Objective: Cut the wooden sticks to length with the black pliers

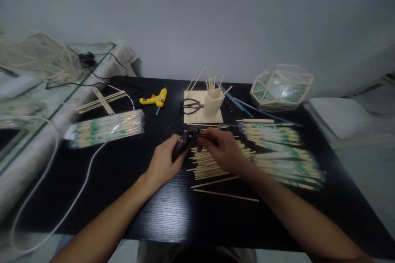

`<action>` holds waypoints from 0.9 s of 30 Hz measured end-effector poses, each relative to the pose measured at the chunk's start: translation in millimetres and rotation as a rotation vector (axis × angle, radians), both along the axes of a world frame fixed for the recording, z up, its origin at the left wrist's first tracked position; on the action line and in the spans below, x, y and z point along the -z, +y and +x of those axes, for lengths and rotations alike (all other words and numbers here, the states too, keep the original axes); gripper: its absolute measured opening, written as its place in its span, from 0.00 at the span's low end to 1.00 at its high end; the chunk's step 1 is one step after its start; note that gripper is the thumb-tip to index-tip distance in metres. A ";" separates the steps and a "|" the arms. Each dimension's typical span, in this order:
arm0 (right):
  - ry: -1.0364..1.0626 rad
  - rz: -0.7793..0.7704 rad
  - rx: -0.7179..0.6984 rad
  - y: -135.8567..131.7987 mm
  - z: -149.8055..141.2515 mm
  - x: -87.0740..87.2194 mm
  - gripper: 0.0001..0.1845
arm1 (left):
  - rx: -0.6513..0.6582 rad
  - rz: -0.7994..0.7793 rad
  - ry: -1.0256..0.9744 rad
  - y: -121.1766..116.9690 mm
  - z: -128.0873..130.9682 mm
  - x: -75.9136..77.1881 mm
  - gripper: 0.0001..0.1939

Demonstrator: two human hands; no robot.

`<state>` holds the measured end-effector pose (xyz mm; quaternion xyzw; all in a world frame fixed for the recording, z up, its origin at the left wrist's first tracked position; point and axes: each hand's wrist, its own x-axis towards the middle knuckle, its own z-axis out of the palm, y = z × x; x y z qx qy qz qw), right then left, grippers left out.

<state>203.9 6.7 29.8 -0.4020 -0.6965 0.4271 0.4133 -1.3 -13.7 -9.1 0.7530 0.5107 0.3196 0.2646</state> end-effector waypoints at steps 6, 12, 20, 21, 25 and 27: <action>-0.046 0.027 -0.012 0.4 0.7 -2.2 0.13 | 0.015 -0.010 -0.007 0.4 -0.5 -1.0 0.06; -0.040 0.032 0.030 -1.5 -0.9 -2.9 0.09 | -0.021 -0.046 0.002 0.3 0.0 -0.9 0.09; -0.056 0.059 0.051 -1.9 -1.4 0.0 0.06 | -0.033 -0.082 0.012 -1.2 0.1 2.7 0.08; -0.058 0.063 0.053 -1.9 -1.3 1.0 0.06 | -0.036 -0.081 0.016 -1.4 0.2 3.6 0.08; -0.056 0.059 0.040 -1.6 -0.8 2.5 0.07 | -0.045 -0.053 0.009 -1.1 -0.1 6.4 0.09; -0.052 0.044 0.023 -1.0 -0.2 1.5 0.08 | -0.036 -0.034 0.002 0.0 -0.9 6.6 0.09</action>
